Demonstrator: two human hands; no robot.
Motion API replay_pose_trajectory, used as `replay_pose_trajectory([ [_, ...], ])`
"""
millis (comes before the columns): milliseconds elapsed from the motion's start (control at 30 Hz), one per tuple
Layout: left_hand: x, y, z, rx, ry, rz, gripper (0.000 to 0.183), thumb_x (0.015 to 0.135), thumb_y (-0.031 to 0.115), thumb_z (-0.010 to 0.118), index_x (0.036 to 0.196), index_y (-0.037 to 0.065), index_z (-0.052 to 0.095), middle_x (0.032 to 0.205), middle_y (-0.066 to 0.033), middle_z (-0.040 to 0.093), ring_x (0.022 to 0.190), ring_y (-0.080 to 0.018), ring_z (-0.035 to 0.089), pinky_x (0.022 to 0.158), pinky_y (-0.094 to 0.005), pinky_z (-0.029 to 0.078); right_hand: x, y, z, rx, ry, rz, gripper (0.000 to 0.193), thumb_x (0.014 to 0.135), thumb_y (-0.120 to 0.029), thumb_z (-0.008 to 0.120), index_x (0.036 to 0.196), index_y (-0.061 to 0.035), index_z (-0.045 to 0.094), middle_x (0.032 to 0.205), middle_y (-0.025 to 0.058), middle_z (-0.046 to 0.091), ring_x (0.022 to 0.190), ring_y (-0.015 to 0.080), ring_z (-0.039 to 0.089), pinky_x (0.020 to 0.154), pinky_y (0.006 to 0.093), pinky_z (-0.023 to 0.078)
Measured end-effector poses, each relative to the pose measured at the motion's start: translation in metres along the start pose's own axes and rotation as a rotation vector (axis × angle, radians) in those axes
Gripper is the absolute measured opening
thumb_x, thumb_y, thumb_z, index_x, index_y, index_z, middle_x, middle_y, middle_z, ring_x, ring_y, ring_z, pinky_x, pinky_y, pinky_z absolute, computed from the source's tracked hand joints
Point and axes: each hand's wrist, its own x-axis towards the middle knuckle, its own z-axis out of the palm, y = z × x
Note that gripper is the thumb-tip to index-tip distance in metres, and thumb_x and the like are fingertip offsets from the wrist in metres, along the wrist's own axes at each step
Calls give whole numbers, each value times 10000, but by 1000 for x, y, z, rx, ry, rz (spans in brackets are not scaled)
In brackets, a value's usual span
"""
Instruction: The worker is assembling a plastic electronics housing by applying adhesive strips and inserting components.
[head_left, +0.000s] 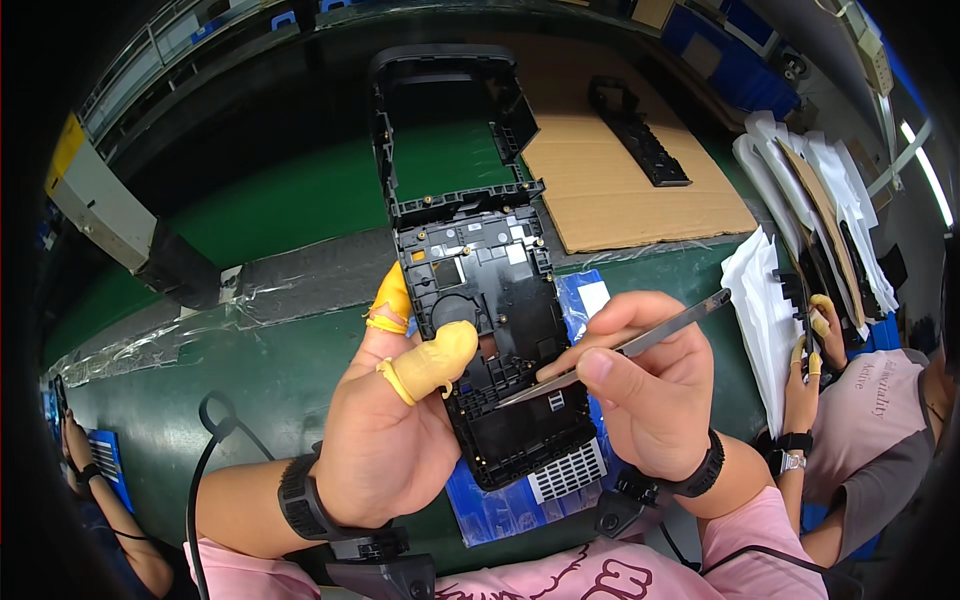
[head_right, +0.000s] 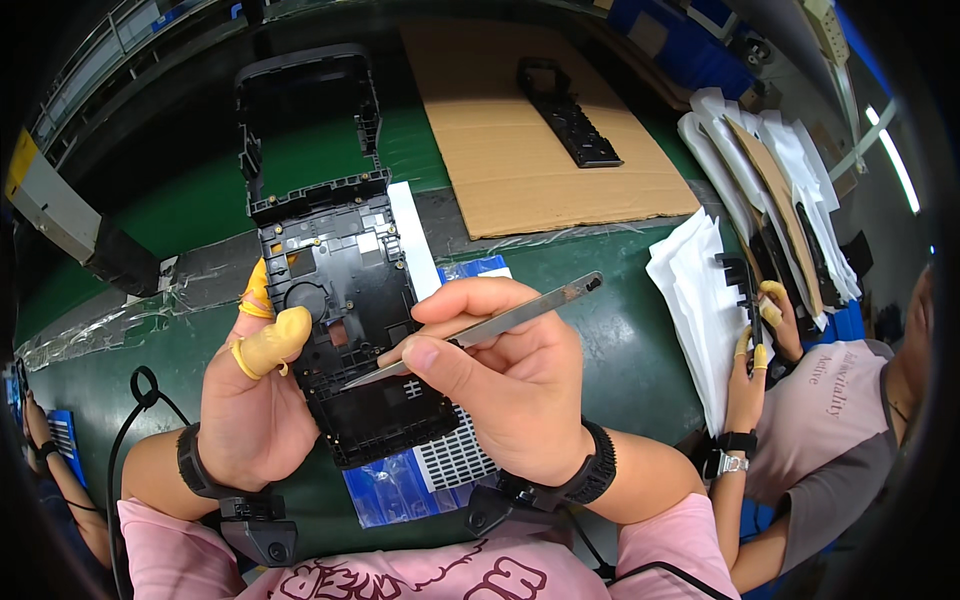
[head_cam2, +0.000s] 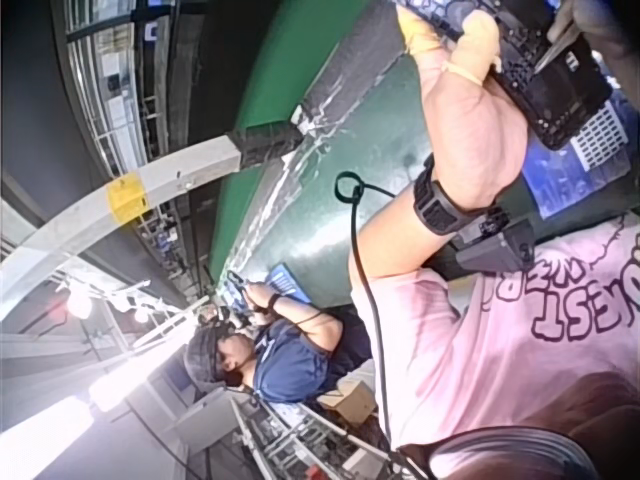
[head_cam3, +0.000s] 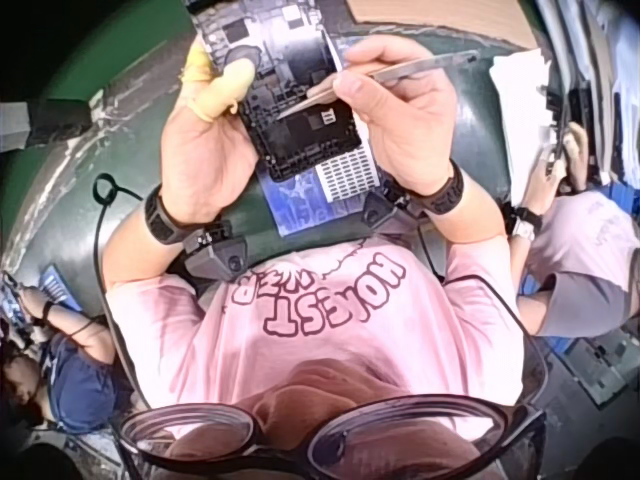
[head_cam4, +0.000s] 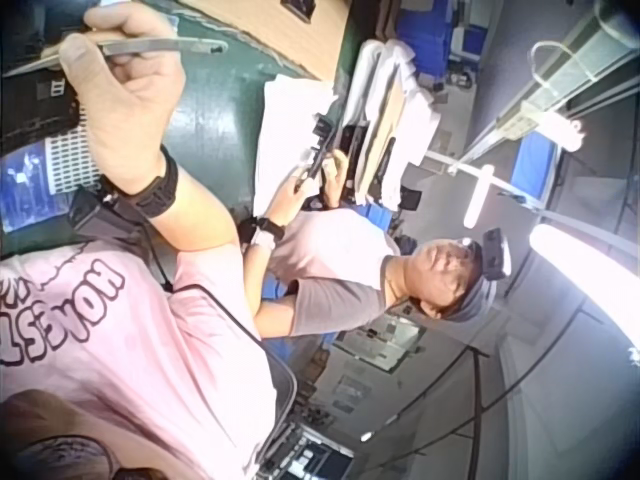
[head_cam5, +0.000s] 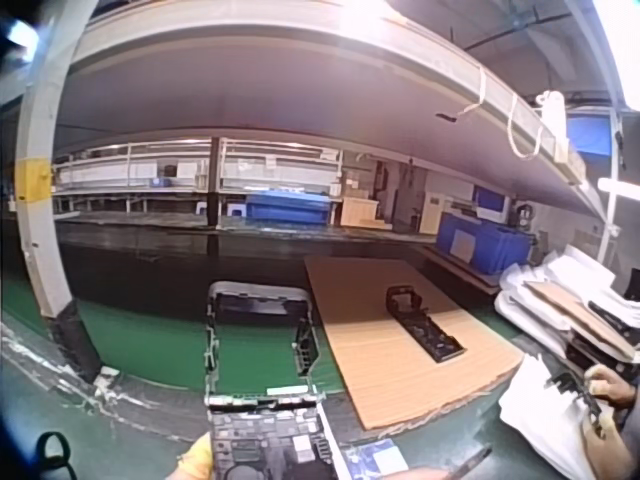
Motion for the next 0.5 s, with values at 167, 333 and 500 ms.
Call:
replay_pose_trajectory([
  [167, 0, 0, -1, -8, -16, -11, 433, 837, 115, 532, 1239, 109, 371, 1181, -129, 507, 1066, -260, 530, 901, -418, 456, 1, 1, 1, -11, 1, -10, 232, 782, 14, 592, 991, 9, 492, 784, 154, 635, 640, 120, 578, 554, 198, 414],
  [333, 1, 1, -4, -15, -65, -44, 718, 707, -101, 549, 1322, 101, 238, 1199, -101, 472, 1117, -225, 481, 928, -360, 419, 1, 4, -4, -3, -3, -17, 232, 783, 13, 594, 993, 10, 493, 783, 156, 635, 649, 124, 588, 544, 186, 397],
  [500, -2, -3, -4, 99, -94, -3, 918, 575, -238, 475, 1359, 115, 153, 1251, -76, 410, 1158, -218, 446, 943, -348, 403, 1, 4, -11, 33, -113, -40, 230, 796, 74, 574, 1007, 44, 490, 870, 126, 608, 816, 173, 625, 746, 269, 511],
])
